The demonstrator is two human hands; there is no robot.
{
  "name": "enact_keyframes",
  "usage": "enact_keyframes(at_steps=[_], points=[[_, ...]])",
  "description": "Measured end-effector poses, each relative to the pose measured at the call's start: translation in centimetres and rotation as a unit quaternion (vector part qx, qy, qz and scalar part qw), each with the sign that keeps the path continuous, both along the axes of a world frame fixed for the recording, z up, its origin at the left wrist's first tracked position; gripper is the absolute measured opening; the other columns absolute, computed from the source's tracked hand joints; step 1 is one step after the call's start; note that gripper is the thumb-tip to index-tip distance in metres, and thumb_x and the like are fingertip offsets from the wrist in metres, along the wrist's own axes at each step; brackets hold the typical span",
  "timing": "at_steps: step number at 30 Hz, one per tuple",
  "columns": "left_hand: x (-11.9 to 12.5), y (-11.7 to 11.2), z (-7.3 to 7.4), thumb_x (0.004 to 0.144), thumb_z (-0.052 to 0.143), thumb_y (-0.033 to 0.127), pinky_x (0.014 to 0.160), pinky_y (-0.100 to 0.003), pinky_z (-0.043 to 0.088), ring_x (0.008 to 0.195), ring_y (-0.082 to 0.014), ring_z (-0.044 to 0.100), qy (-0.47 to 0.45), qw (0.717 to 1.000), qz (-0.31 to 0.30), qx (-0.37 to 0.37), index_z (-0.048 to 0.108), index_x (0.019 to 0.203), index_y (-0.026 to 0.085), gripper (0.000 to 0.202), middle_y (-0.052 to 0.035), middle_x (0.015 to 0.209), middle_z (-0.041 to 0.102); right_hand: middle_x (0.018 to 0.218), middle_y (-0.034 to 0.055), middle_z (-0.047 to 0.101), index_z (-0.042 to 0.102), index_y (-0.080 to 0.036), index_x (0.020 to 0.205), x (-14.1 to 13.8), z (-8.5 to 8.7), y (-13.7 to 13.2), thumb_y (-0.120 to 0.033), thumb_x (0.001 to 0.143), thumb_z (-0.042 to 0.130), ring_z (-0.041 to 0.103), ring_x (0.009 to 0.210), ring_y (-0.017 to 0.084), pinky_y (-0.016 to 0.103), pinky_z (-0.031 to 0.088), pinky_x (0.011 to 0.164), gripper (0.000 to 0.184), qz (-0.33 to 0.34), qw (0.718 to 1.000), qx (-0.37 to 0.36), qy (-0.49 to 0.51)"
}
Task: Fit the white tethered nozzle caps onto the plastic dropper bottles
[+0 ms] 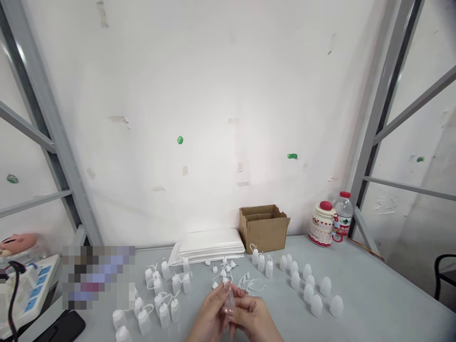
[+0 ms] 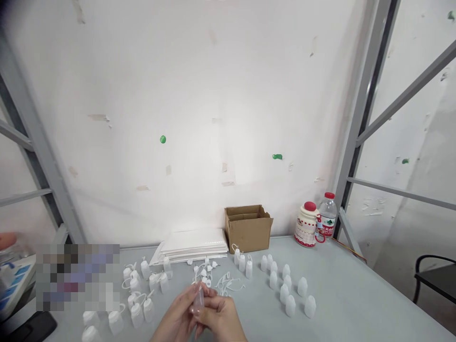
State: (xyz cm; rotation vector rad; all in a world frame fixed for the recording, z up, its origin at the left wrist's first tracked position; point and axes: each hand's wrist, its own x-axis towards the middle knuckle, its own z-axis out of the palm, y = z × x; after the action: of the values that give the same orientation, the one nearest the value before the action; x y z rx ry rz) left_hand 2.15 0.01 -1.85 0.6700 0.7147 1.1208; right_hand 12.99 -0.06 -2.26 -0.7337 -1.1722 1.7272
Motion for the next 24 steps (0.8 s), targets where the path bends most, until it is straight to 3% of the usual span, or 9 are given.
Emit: enact_keyframes(at_steps=[4, 10, 14, 20, 24], points=[[-0.2, -0.3, 0.6, 0.06, 0.07, 0.045, 0.049, -0.022, 0.038, 0.067, -0.0164, 0.059, -0.002, 1.0, -0.003, 0.006, 0.067, 0.075, 0.012, 0.037, -0.0086, 0.078, 0.067, 0.047, -0.0009, 0.056, 0.067, -0.013, 0.051, 0.1, -0.1, 0.0, -0.046, 0.054, 0.076, 0.046, 0.04, 0.006, 0.018, 0.034, 0.043, 0.035, 0.021, 0.998, -0.03, 0.047], [-0.4, -0.5, 1.1, 0.057, 0.075, 0.035, 0.056, -0.02, 0.041, 0.082, -0.0178, 0.061, -0.039, 0.999, 0.018, -0.033, 0.067, 0.082, 0.015, 0.033, -0.0071, 0.082, 0.068, 0.047, -0.0005, 0.059, 0.068, -0.013, 0.054, 0.0, -0.6, 0.2, -0.05, 0.056, 0.073, 0.047, 0.039, 0.007, 0.02, 0.035, 0.045, 0.037, 0.014, 0.999, 0.029, -0.004], [-0.4, -0.7, 1.1, 0.062, 0.072, 0.031, 0.051, -0.02, 0.041, 0.073, -0.0157, 0.062, -0.054, 0.995, 0.009, -0.08, 0.066, 0.074, 0.015, 0.021, -0.0065, 0.082, 0.068, 0.048, 0.0008, 0.06, 0.068, -0.012, 0.053, -0.1, -0.7, 0.3, -0.049, 0.055, 0.074, 0.047, 0.039, 0.007, 0.02, 0.035, 0.044, 0.037, 0.031, 0.999, 0.0, 0.017], [-0.4, -0.4, 0.7, 0.054, 0.078, 0.034, 0.07, -0.025, 0.045, 0.079, -0.0177, 0.061, -0.069, 0.997, -0.013, -0.045, 0.068, 0.071, 0.013, 0.029, -0.0079, 0.08, 0.069, 0.047, 0.0023, 0.059, 0.064, -0.01, 0.049, -0.2, -1.4, 0.5, -0.045, 0.058, 0.073, 0.045, 0.035, 0.005, 0.018, 0.028, 0.039, 0.037, 0.037, 0.995, -0.045, 0.085], [-0.4, -0.1, 0.5, 0.054, 0.077, 0.039, 0.054, -0.023, 0.04, 0.061, -0.0133, 0.057, -0.02, 1.0, -0.018, 0.004, 0.07, 0.073, 0.013, 0.033, -0.0066, 0.074, 0.068, 0.046, 0.0016, 0.057, 0.065, -0.011, 0.05, 0.0, -1.4, 0.6, -0.05, 0.059, 0.071, 0.046, 0.036, 0.005, 0.018, 0.03, 0.04, 0.041, 0.032, 0.996, -0.017, 0.081]])
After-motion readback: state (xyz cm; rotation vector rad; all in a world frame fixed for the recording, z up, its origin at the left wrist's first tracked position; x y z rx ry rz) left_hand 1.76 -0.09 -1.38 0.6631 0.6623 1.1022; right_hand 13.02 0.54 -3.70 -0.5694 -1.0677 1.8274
